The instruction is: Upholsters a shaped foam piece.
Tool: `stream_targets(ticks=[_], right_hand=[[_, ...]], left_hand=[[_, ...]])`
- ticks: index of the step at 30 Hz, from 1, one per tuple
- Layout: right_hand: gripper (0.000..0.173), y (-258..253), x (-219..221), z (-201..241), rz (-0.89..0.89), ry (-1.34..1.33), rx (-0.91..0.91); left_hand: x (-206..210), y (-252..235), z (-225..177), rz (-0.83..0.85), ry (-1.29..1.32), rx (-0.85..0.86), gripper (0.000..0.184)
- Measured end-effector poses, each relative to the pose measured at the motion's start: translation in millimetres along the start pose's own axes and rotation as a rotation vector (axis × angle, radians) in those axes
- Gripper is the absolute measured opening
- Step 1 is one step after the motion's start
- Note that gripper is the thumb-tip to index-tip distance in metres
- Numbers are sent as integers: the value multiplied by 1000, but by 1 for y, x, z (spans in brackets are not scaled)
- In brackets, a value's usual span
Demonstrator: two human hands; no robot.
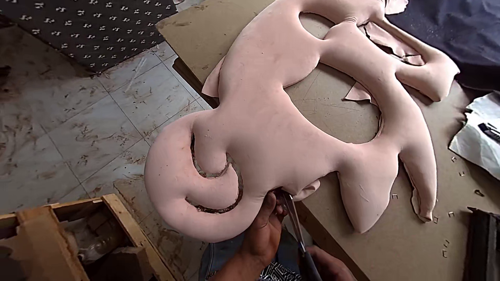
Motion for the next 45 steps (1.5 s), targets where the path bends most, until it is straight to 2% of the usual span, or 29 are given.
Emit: stream_targets(ticks=[3,6,8,10,11,13,15,17,18,21,23,39,45], right_hand=[[70,-26,18,2,-97,-57,-88],[71,-53,26,11,-180,-54,-180],[72,-66,30,11,-236,-57,-221],[71,-75,34,12,-301,-64,-243],[71,-79,35,13,-333,-51,-242],[69,-85,37,14,-396,-54,-241],[66,-88,40,16,-434,-72,-226],[65,-91,44,18,-471,-87,-208],[65,-92,45,19,-487,-97,-196],[64,-95,50,21,-522,-133,-174],[65,-96,52,21,-539,-141,-163],[63,-92,60,17,-637,-73,-99],[69,-102,49,23,-641,-80,-102]], left_hand=[[-4,11,-8,-13,-200,-27,40],[-13,33,-24,60,-631,-9,45],[-10,56,-44,182,-963,-159,42],[9,75,-73,335,-1307,-279,42],[28,79,-89,438,-1473,-225,38],[71,77,-119,680,-1816,132,25],[104,59,-135,876,-2033,555,26],[120,32,-135,1023,-2146,806,32],[123,20,-131,1091,-2195,839,35],[113,-7,-122,1304,-2267,792,46],[106,-14,-122,1353,-2264,796,48],[103,-20,-124,1393,-2288,772,52],[105,-21,-124,1412,-2289,772,53]])
Point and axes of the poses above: each hand's wrist, its own y-axis away from the middle knuckle, its own x-axis out of the palm, z = x × y, the point moved 4 cm from there along -y, towards the middle knuckle, and after that the axes turned 15 degrees about y, right-handed, at the moved point
